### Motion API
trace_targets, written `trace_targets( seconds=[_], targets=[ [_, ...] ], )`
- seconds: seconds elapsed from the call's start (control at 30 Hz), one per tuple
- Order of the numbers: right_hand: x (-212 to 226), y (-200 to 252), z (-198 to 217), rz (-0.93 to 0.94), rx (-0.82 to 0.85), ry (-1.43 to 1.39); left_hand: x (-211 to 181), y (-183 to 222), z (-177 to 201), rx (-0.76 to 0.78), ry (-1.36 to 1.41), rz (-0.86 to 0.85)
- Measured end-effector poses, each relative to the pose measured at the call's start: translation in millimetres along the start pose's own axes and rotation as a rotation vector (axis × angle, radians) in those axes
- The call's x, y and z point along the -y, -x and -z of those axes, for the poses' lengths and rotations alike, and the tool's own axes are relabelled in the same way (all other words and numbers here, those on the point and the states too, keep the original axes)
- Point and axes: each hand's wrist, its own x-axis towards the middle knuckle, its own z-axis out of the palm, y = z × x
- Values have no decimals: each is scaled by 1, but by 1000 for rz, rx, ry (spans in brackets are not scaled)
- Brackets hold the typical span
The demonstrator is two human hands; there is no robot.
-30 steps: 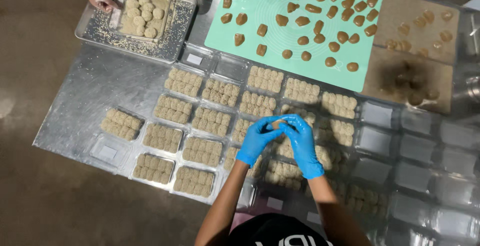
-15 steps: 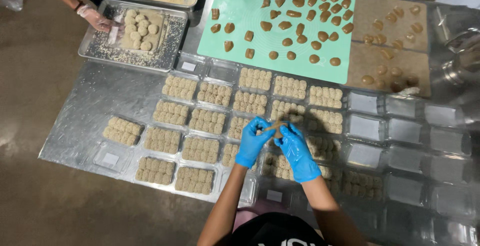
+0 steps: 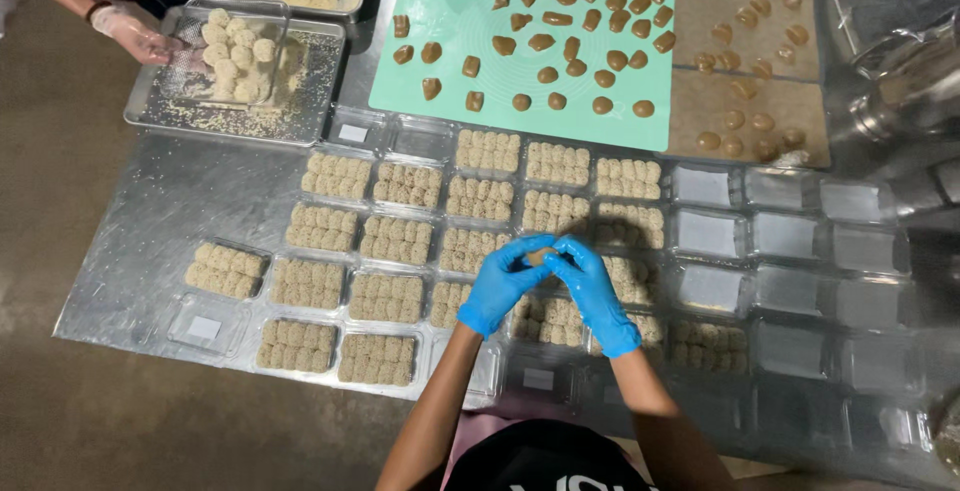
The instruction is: The person rolls small brown dough balls in a tray of crumbs to coat them, then places the coated balls into clear plastic containers. The person works continuously, filling multiple containers with the finished food items.
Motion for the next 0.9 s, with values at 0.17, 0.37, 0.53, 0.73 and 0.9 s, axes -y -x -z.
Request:
trace_targets(
  seconds=[0.17,0.37,0.53,0.73,0.9],
  targets=[
    [22,14,-23,-27,-154,-200,4,-9,-21,-200,59,-243],
    [-20,9,-23,-131,-229,-426,-3,-2,-26,-157,156,-206],
    [-13,-1,-23,62,-101,-183,4,0,-18,-260,654,13],
    [33,-8,-70,311,58,467,47,20,50,-197,-44,-34],
    [33,-33,-120,411,167,894,61,43,89,-96,229,2]
  ],
)
